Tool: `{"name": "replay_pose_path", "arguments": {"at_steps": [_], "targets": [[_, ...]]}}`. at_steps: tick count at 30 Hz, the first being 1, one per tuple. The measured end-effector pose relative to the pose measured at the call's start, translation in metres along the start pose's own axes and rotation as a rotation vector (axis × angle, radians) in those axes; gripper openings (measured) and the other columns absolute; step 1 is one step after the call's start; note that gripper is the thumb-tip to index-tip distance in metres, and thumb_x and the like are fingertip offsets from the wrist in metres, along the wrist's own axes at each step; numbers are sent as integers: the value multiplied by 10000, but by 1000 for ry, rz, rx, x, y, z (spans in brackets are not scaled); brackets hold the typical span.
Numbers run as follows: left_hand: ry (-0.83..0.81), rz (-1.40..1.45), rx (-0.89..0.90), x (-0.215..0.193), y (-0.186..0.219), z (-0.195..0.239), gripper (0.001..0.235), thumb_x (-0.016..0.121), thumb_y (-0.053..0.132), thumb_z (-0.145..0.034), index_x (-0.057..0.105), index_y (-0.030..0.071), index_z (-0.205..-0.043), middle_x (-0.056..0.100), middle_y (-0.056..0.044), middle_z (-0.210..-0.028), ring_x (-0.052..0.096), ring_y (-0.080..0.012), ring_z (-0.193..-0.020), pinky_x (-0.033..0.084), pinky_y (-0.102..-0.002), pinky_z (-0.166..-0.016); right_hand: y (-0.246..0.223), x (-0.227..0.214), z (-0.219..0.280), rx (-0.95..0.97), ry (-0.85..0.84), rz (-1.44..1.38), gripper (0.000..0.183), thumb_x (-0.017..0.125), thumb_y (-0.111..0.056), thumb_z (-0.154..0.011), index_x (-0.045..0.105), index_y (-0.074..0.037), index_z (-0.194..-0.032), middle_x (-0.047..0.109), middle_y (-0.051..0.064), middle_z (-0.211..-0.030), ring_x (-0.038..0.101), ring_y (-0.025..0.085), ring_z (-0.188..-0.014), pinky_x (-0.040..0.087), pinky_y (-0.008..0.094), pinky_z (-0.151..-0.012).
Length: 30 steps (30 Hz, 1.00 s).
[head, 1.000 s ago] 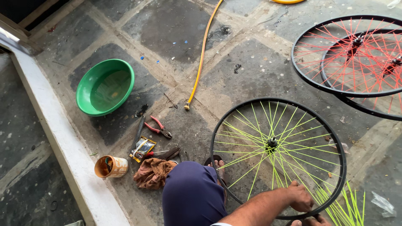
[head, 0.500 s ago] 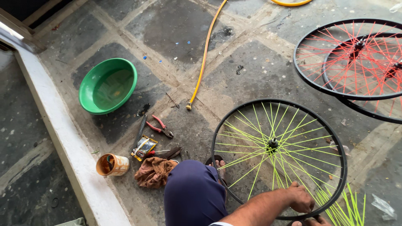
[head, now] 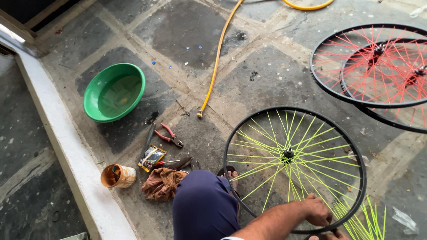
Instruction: The person sits on the floor and laces a bicycle wheel by inserting neon green spokes into the rim and hub. They use their hands to thread and tighten the spokes, occasionally rotating the wheel to access different sections.
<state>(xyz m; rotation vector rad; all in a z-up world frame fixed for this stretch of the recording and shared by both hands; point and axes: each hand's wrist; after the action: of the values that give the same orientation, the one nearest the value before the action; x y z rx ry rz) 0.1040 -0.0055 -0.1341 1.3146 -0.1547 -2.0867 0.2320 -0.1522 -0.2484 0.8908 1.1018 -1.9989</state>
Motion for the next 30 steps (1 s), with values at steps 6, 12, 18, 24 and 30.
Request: {"name": "replay_pose_path", "arguments": {"at_steps": [6,12,18,24,30], "targets": [[62,-50,13,13,-5,-11,412,558,536,-899,748,354,-1216,733,40,-1258,519,-210,-1279,279,-509,-1067,-16,-25,14,-42,38,75,430,802,-254,-769,792,-246,-1199,700,137,-1214,690,250,-1114,531,351,-984],[73,-102,5,23,-11,-17,383,538,526,-928,755,367,-1200,732,53,-1264,536,-213,-1277,305,-528,-1057,-53,-40,30,175,90,-267,444,790,-229,-777,778,-196,-1220,711,178,-1166,703,278,-1065,539,382,-942],[70,-45,-3,27,-12,-17,405,632,516,-832,757,384,-1194,743,54,-1250,537,-223,-1274,305,-505,-1056,-68,-52,38,429,148,-580,525,767,-208,-789,752,-40,-1287,814,236,-1043,781,300,-938,582,413,-871],[102,-70,-3,28,-16,-15,394,580,536,-874,741,385,-1200,733,63,-1246,520,-229,-1270,291,-510,-1056,-72,-56,38,397,165,-552,521,761,-237,-793,760,-22,-1268,825,227,-1037,786,291,-958,586,406,-875],[72,-57,-40,29,-18,-16,373,575,493,-883,744,360,-1188,755,39,-1217,545,-220,-1254,287,-484,-1074,-86,-55,50,420,221,-862,365,750,-101,-814,765,49,-1147,781,202,-914,689,253,-771,552,419,-666]]}}
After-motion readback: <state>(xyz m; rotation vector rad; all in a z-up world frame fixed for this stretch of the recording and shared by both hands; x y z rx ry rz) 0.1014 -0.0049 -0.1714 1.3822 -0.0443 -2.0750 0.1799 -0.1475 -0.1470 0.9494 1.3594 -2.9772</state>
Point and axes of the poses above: each hand's wrist, its own z-axis away from the middle knuckle, its own x-axis out of the palm, y = z × x
